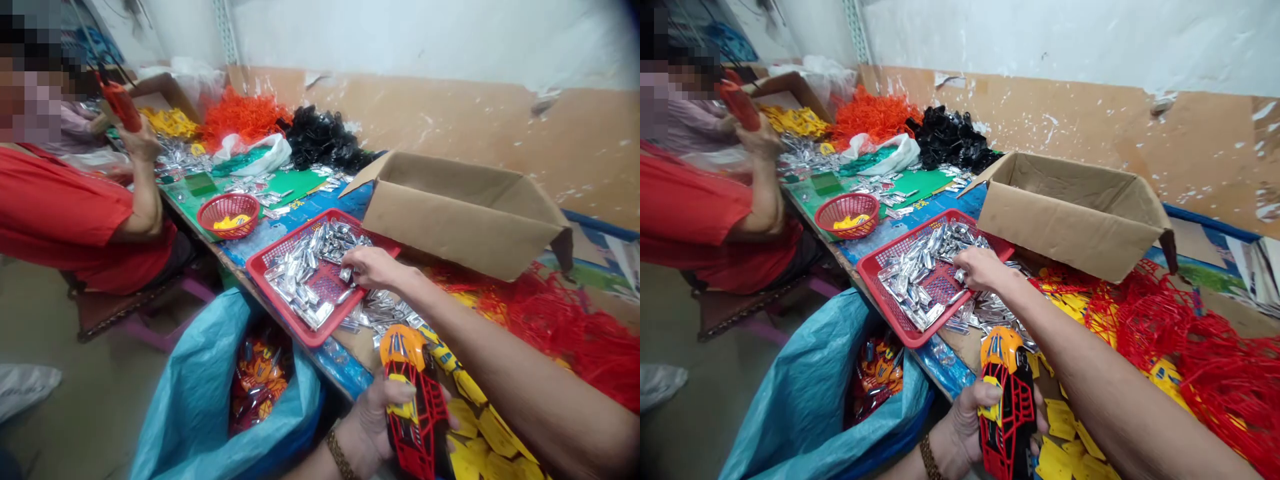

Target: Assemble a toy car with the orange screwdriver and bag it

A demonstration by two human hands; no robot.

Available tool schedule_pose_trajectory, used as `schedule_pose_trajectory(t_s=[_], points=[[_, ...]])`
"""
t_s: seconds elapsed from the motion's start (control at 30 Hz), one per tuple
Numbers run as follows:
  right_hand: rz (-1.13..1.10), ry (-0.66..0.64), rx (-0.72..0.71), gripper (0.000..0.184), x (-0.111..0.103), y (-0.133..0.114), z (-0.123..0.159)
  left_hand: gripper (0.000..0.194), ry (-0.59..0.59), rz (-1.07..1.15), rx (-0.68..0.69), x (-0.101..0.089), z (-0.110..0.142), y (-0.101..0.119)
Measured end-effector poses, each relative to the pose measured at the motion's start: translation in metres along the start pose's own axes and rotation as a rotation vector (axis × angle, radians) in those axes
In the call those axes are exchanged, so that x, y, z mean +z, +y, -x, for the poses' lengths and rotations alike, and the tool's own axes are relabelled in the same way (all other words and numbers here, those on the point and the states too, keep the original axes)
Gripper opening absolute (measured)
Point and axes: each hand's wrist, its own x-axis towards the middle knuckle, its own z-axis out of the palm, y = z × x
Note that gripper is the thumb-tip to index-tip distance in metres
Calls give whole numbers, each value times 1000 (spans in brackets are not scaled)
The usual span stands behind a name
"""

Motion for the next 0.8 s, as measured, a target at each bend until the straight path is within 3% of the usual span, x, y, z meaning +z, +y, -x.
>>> schedule_pose_trajectory(t_s=[0.17, 0.3, 0.43, 0.6, 0.8], points=[[91, -203, 25, 20, 19, 8, -35, 50, 19, 19, -49, -2, -3, -5], [53, -205, 37, 21, 24, 8, -39, 48, 5, -5, -55, 6, 0, 0], [-130, -50, 67, 6, 16, 8, -30, 46, 41, -16, -34, 13, 3, 4], [-573, 218, 145, 19, 0, 6, -3, 44, -3, 40, 12, 3, 0, 0], [-1138, 427, 250, 39, -3, -14, 67, 49, -71, -29, 21, -15, 0, -1]])
